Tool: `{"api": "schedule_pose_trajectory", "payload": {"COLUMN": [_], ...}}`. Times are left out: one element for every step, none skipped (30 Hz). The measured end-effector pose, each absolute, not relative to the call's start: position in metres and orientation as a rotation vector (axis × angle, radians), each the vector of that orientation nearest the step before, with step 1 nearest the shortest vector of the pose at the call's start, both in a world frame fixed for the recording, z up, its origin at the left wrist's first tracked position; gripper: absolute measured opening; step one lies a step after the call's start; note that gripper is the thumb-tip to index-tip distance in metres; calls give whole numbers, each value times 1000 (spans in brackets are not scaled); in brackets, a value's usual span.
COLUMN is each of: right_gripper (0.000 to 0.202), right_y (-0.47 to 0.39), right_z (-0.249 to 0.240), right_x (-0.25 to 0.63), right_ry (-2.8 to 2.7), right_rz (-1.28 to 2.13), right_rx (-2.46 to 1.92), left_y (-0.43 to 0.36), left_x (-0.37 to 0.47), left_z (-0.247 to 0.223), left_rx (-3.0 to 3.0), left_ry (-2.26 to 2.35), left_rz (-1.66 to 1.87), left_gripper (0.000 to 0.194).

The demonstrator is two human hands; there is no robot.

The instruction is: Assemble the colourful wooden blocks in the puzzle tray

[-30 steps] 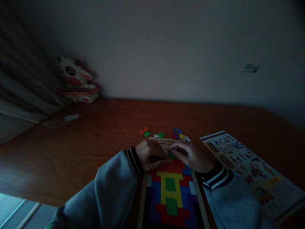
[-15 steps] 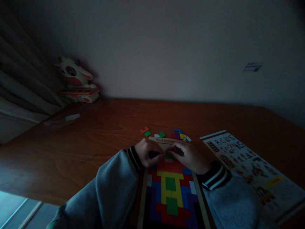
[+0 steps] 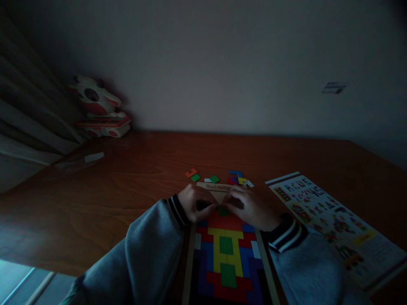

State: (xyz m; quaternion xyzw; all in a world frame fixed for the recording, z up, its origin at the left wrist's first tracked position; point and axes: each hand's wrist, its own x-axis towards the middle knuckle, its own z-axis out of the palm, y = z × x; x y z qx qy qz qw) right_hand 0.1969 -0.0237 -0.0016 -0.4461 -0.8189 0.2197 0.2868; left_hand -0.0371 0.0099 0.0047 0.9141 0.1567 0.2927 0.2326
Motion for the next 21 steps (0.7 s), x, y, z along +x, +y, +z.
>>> {"api": "schedule_pose_trajectory", "payload": {"right_gripper": [14,18,21,24,25,26,27,28,31,34,37,38,38,37,35,33,31,29,28,26,25], "right_y": [-22,-20,-18,-15,-12,-9,-6,-4,-2,-1,-1,-1,-1,-2,-3,-3,-3,-3,-3,-3,-3], "right_z": [0,0,1,0,-1,-3,-5,-7,-10,-12,-14,-15,-16,-16,-15,-15,-14,-14,-14,-14,-14], "right_x": [199,203,207,212,217,222,227,231,234,235,236,236,235,234,233,232,231,230,229,229,230], "right_ry": [-2144,-2083,-2013,-1944,-1882,-1841,-1825,-1835,-1872,-1927,-1993,-2057,-2112,-2151,-2175,-2187,-2191,-2195,-2197,-2202,-2209], "right_rz": [570,530,474,406,335,278,234,193,161,135,115,102,93,86,81,77,73,68,60,50,38], "right_rx": [-1221,-1267,-1318,-1365,-1397,-1411,-1417,-1422,-1422,-1419,-1414,-1410,-1406,-1407,-1409,-1409,-1403,-1390,-1373,-1353,-1334], "left_y": [10,10,11,11,11,11,11,11,11,12,12,12,12,12,12,13,13,13,12,12,12], "left_x": [-37,-37,-37,-38,-38,-38,-38,-38,-38,-38,-37,-37,-37,-36,-36,-36,-35,-35,-35,-35,-35], "left_z": [5,5,4,4,3,3,2,2,2,2,2,2,2,2,2,2,2,2,3,3,3], "left_rx": [2506,2499,2492,2485,2480,2477,2477,2479,2480,2481,2483,2485,2486,2488,2488,2488,2487,2487,2486,2485,2484], "left_ry": [427,428,432,434,437,437,432,427,421,416,410,403,392,377,358,337,320,308,303,305,312], "left_rz": [815,823,828,830,831,832,834,838,844,850,854,856,858,860,866,874,882,892,903,913,920], "left_gripper": [22,22,22,22,23,23,23,23,22,21,21,20,19,19,18,18,18,18,18,18,18]}}
